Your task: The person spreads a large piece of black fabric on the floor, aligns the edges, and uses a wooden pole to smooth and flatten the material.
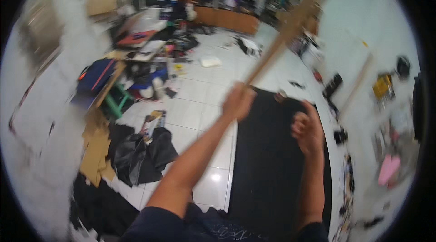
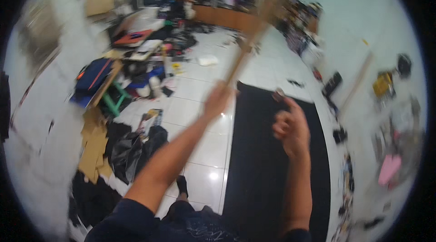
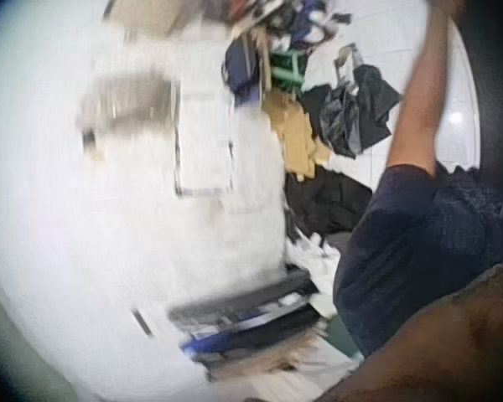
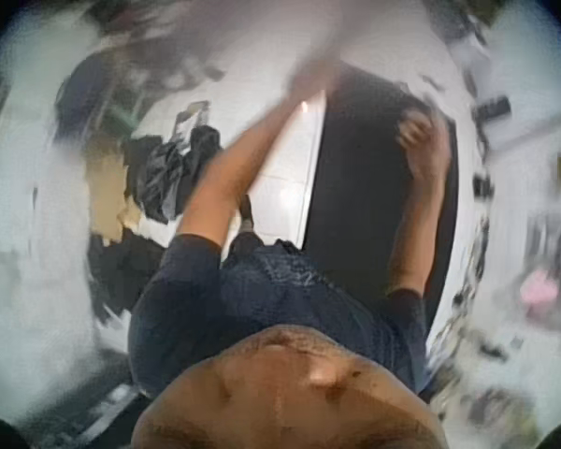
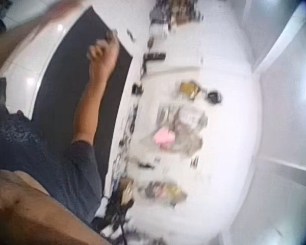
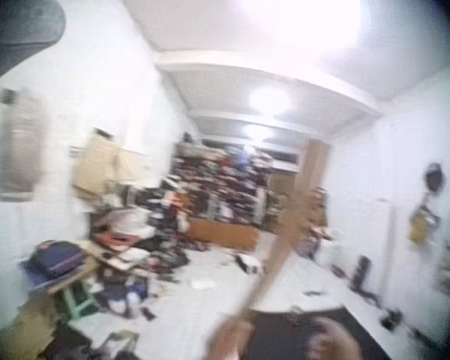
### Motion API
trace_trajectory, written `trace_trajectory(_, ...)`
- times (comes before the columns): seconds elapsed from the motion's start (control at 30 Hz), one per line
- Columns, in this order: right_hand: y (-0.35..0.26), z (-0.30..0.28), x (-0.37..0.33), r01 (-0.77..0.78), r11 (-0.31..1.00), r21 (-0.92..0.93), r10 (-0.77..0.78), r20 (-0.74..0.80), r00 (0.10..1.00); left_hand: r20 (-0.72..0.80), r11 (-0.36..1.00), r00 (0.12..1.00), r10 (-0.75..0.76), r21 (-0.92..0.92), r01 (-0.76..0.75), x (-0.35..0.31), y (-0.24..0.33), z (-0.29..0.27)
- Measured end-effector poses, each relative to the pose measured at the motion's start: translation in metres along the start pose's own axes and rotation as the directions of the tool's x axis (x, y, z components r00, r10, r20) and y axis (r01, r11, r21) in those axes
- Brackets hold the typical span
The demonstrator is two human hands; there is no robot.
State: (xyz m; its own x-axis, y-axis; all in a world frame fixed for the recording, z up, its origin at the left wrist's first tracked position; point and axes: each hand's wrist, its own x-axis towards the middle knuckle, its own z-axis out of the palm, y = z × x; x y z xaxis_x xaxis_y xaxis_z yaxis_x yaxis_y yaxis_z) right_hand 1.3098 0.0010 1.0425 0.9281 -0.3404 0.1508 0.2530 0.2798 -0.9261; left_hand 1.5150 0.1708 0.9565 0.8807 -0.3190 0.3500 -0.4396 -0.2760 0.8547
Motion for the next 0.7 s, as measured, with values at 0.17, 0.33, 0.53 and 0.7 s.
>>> trace_trajectory(0.17,0.097,-0.114,0.061,-0.281,0.484,-0.829,0.264,-0.168,0.950,-0.193,0.994,0.980,-0.044,0.091,0.062,0.106,-0.056,-0.065)
trace_trajectory(0.33,0.257,-0.253,-0.083,-0.521,-0.102,-0.847,0.364,-0.519,0.773,-0.306,0.995,0.950,0.056,-0.065,-0.080,0.138,-0.154,-0.080)
trace_trajectory(0.53,0.358,-0.164,-0.283,-0.880,-0.419,-0.222,0.788,-0.571,-0.231,0.028,1.000,0.999,0.021,-0.002,-0.021,0.144,-0.254,-0.064)
trace_trajectory(0.7,0.408,-0.120,-0.270,-0.975,-0.111,-0.193,0.852,-0.524,0.007,0.005,0.935,0.985,-0.172,-0.315,0.165,0.218,-0.241,0.011)
